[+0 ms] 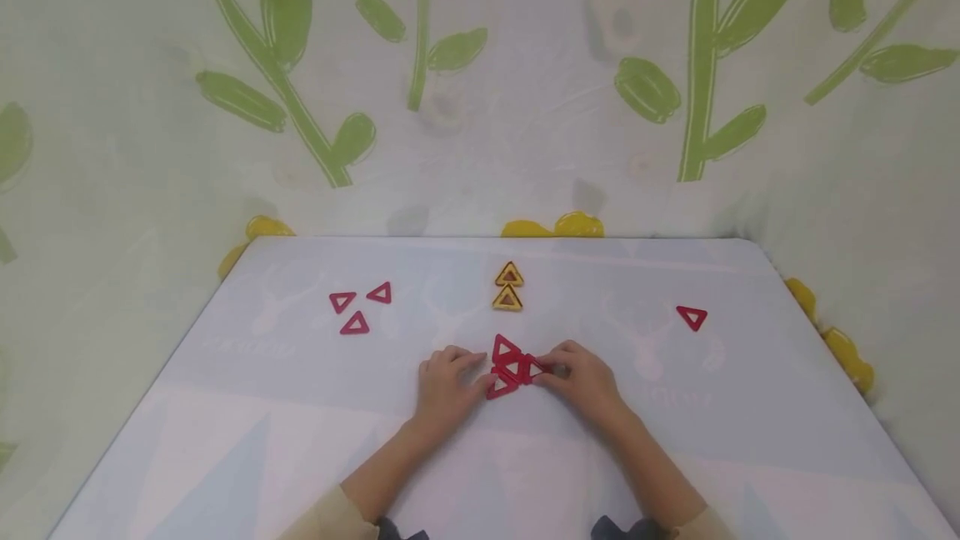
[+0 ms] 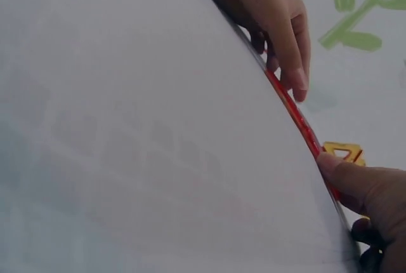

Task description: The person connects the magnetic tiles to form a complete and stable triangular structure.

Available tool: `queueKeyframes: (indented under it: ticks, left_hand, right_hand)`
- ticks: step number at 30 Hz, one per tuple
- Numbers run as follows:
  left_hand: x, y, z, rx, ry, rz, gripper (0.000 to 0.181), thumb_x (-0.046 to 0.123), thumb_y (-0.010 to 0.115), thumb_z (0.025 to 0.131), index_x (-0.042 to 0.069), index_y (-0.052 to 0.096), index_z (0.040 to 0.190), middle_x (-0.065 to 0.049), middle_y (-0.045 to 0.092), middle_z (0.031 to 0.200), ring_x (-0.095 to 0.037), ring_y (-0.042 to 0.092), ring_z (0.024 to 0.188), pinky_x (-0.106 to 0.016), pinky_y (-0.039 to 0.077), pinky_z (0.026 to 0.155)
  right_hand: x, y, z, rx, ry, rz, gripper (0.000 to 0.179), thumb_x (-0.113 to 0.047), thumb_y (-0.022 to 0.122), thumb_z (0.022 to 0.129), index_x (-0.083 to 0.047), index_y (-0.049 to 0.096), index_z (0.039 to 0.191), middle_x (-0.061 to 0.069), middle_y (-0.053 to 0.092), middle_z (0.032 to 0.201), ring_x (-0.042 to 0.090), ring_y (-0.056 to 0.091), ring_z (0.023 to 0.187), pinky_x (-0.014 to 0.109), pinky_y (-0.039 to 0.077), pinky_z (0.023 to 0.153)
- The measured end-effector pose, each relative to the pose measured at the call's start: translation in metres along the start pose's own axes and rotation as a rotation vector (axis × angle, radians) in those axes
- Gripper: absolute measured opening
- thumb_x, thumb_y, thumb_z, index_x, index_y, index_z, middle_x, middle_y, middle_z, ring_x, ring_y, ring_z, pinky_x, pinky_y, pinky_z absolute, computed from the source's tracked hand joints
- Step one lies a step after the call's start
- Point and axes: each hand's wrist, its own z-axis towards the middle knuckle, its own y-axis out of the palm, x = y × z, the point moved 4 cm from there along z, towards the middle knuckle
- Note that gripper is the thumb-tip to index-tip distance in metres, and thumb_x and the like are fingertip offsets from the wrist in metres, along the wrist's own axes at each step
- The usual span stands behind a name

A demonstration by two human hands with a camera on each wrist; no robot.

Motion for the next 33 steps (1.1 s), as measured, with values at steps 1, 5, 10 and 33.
queueKeyframes:
  ticks: [1, 5, 10, 33]
  left_hand:
    - [-0.001, 0.0, 0.002, -0.028, -0.012, -0.007, 0.036, 0.032, 0.075, 0.08, 0.016, 0.071, 0.111, 0.001, 0.059, 0.098, -0.017, 0.052, 0.092, -0.038, 0.034, 0.078]
    - [-0.005, 0.003, 0.009, -0.131, -0.037, -0.008, 0.042, 0.032, 0.07, 0.083, 0.015, 0.065, 0.122, -0.002, 0.056, 0.105, -0.019, 0.048, 0.098, -0.04, 0.031, 0.082]
    - [-0.007, 0.003, 0.014, -0.212, 0.003, 0.03, 0.052, 0.038, 0.066, 0.087, 0.014, 0.057, 0.132, -0.004, 0.049, 0.111, -0.021, 0.042, 0.101, -0.042, 0.028, 0.084]
    - [-0.017, -0.004, 0.01, -0.08, -0.05, 0.034, 0.049, 0.042, 0.079, 0.07, 0.014, 0.067, 0.108, -0.001, 0.058, 0.094, -0.019, 0.049, 0.089, -0.038, 0.033, 0.081]
  right_hand:
    - [0.0, 0.0, 0.0, -0.004, -0.007, 0.004, 0.029, -0.023, 0.08, 0.074, -0.013, 0.075, 0.101, -0.003, 0.062, 0.091, 0.011, 0.049, 0.075, 0.02, 0.043, 0.059]
    - [-0.001, -0.001, 0.003, -0.033, -0.054, 0.039, 0.028, -0.022, 0.079, 0.076, -0.013, 0.075, 0.102, -0.004, 0.061, 0.09, 0.01, 0.05, 0.079, 0.02, 0.045, 0.063]
    - [0.002, -0.001, 0.007, -0.053, -0.214, 0.11, 0.025, -0.014, 0.078, 0.076, -0.008, 0.074, 0.1, -0.001, 0.06, 0.089, 0.01, 0.051, 0.079, 0.021, 0.046, 0.064]
    - [0.001, 0.009, 0.002, 0.152, 0.039, 0.049, 0.028, -0.022, 0.081, 0.074, -0.01, 0.075, 0.098, 0.001, 0.062, 0.089, 0.015, 0.051, 0.08, 0.025, 0.044, 0.066]
